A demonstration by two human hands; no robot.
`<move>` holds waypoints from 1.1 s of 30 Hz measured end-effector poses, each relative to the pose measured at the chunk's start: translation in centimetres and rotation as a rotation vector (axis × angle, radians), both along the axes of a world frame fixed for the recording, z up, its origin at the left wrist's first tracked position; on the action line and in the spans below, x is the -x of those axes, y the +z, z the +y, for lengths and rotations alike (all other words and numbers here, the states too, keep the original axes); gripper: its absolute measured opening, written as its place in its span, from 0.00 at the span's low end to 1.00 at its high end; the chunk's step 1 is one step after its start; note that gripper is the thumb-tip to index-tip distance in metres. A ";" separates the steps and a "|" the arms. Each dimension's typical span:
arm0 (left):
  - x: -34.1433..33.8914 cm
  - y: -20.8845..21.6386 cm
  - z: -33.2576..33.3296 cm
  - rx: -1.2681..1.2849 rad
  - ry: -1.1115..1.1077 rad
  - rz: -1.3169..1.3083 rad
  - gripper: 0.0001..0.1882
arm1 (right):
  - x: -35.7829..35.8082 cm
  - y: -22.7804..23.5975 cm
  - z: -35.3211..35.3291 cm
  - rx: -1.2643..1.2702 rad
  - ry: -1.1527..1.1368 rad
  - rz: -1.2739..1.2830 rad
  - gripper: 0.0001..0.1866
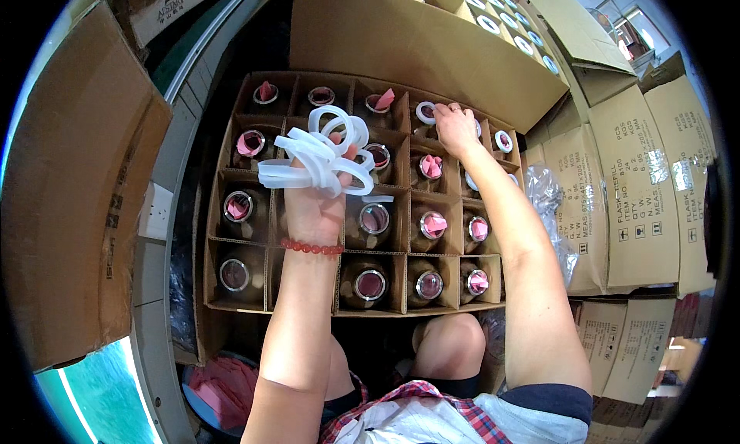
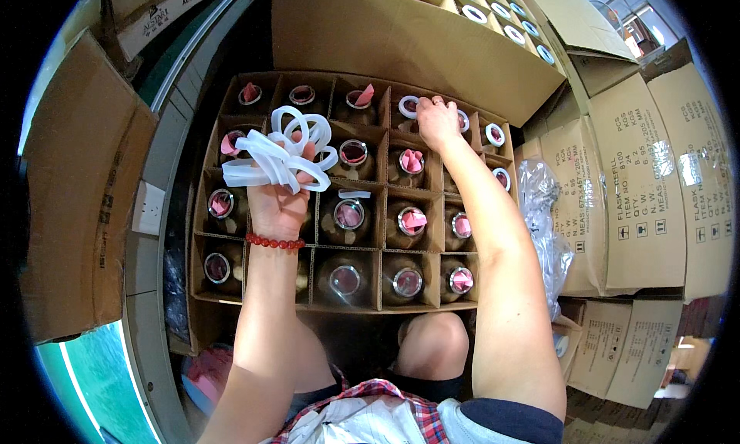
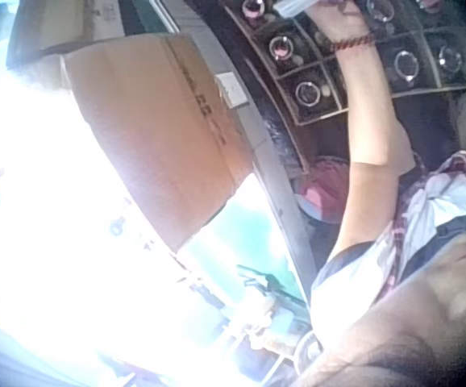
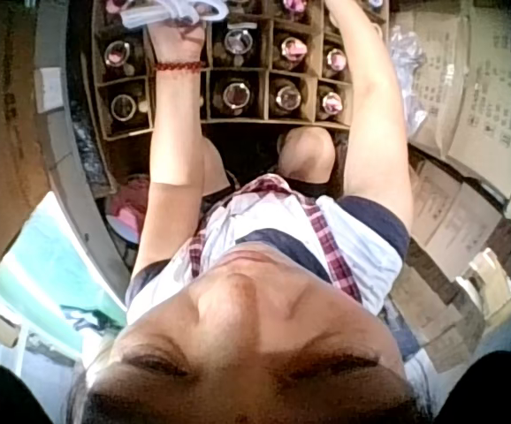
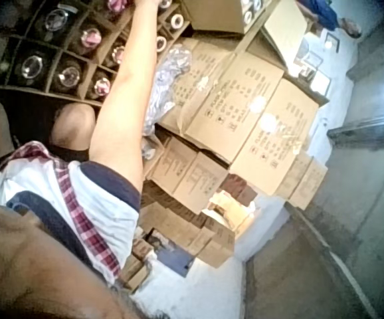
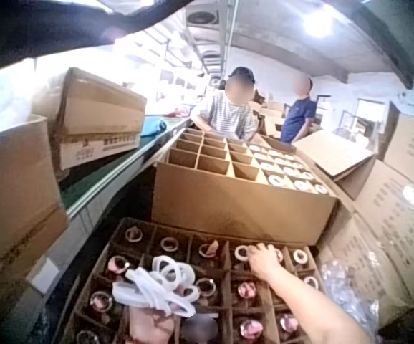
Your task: The person places pink paper pieces into small jars arranged in a cardboard tray, then places white plastic rings on top of each jar. The person also handles a large plastic container, opening and closing its lid, and places it into a plastic bag.
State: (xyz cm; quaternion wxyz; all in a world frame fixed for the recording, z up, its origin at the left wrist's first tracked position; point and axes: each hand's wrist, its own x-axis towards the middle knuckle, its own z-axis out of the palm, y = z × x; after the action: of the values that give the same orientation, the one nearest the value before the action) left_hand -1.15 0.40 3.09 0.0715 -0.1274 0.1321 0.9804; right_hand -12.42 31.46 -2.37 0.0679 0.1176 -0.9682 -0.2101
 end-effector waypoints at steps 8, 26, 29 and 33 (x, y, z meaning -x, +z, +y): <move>-0.2 0.4 -0.3 0.021 0.003 -0.026 0.14 | 1.9 -1.5 0.7 0.497 -0.252 0.021 0.12; -0.3 0.7 0.1 0.037 -0.039 0.045 0.17 | 2.0 -0.4 0.7 0.463 -0.274 0.118 0.09; 0.0 0.3 0.0 -0.002 -0.031 0.045 0.14 | 1.1 -1.1 2.0 0.520 -0.069 0.133 0.10; 0.0 0.5 0.2 0.008 -0.010 0.000 0.14 | -0.7 -1.8 1.9 0.603 0.006 0.148 0.13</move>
State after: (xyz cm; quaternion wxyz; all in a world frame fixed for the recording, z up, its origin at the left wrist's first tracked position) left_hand -1.16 0.61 3.58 0.0760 -0.1268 0.1367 0.9795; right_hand -11.72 33.35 -4.17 0.1705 0.0793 -0.9790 0.0790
